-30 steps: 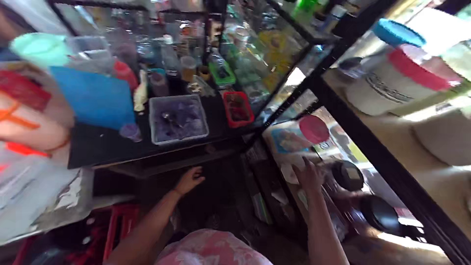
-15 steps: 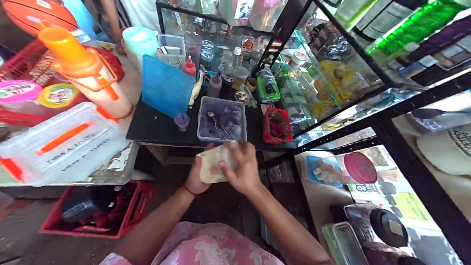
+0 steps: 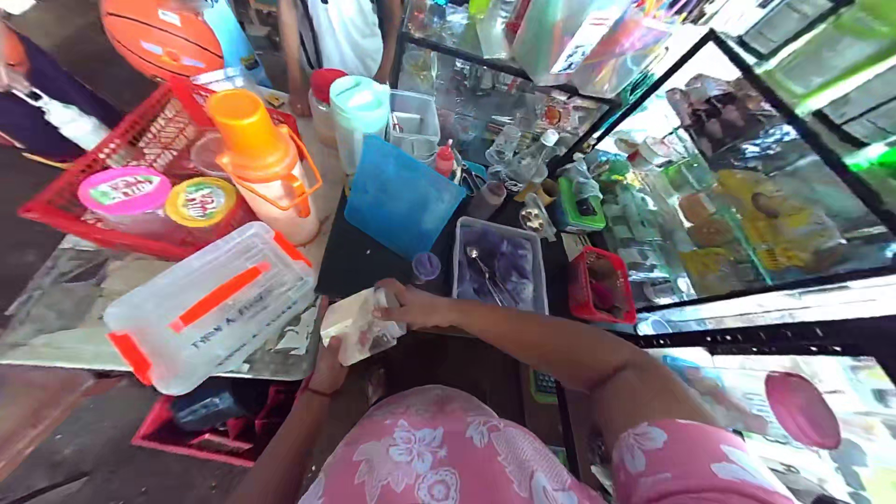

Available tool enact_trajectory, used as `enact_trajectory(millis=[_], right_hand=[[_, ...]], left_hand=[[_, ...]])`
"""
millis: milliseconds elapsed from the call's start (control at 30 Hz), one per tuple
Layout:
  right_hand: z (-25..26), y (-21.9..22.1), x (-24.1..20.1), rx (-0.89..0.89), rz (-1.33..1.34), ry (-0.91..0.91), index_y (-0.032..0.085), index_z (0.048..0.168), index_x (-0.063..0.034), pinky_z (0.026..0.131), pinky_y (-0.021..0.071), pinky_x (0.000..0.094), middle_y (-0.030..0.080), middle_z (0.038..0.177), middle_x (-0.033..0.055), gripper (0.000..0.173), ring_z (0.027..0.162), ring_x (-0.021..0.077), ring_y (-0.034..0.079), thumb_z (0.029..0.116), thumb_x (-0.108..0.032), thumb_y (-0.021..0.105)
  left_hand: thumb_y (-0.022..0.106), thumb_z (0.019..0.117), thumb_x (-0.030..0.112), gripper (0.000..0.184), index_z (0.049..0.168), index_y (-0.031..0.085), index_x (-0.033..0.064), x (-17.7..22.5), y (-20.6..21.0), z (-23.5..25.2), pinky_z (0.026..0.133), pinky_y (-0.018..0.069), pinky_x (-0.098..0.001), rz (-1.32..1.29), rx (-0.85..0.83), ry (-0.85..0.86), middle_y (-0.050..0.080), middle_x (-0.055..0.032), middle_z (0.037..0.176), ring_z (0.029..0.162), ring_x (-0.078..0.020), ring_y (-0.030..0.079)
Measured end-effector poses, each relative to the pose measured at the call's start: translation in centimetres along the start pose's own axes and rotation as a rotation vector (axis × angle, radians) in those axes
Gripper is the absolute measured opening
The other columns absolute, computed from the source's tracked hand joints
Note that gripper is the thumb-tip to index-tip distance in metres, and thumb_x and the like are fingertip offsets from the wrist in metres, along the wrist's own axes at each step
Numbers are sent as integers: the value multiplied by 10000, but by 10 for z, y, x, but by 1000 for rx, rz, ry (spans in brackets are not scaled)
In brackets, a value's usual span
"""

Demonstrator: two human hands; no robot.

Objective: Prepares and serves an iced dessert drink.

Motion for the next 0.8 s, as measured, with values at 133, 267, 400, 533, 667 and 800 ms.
enact_trajectory(millis=[133, 267, 400, 533, 667, 800], right_hand=[[22, 1, -31, 28, -252, -280, 456, 1510, -70, 1031, 472, 609, 501, 1399, 340, 778, 1243, 464, 552, 856, -260, 834], [-12, 28, -91, -97, -893, -889, 740, 1264, -206, 1170, 304, 656, 511, 1490, 259, 445, 1394, 511, 428, 836, -104, 811], [-7, -10, -124, 57, -828, -966, 719, 1276, -160, 1117, 424, 559, 538, 1438, 266, 592, 1331, 441, 515, 713, -112, 896], [81, -80, -78, 290, -554, -531, 545, 1323, 37, 976, 543, 530, 494, 1422, 296, 738, 1234, 425, 583, 735, -201, 922], [158, -67, -16, 280, -687, -139, 538, 1381, 28, 1098, 375, 645, 548, 1430, 241, 844, 1393, 447, 434, 791, -481, 864], [194, -53, 12, 205, -815, -51, 516, 1458, -17, 1139, 308, 661, 417, 1556, 257, 825, 1457, 469, 334, 787, -314, 894]], left_hand=[[726, 713, 782, 1266, 1590, 164, 63, -1, -14, 8, 933, 601, -359, -182, 58, -168, 634, -46, 1348, 1137, -142, 677], [707, 671, 811, 821, 1252, 671, 232, -25, -14, 6, 754, 637, -458, -444, -3, -433, 756, -50, 1101, 969, -222, 743], [704, 645, 834, 874, 1253, 656, 208, -49, -31, -10, 647, 632, -473, -496, 77, -518, 747, -110, 1100, 917, -278, 751], [688, 589, 881, 1026, 1327, 598, 173, -52, -39, -22, 641, 624, -469, -559, 180, -460, 721, -158, 1159, 932, -319, 739], [711, 572, 870, 1073, 1351, 563, 146, -48, -38, -13, 657, 623, -489, -593, 243, -373, 709, -177, 1169, 938, -337, 733], [662, 690, 837, 1000, 1369, 511, 119, -36, -29, 2, 654, 626, -483, -585, 274, -259, 709, -175, 1148, 922, -329, 734]])
Point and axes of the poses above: each hand's wrist, its own z-axis towards the middle knuckle, its own y-axis out of the palm, x = y × z, the point moved 10 cm from there along z, towards the middle knuckle
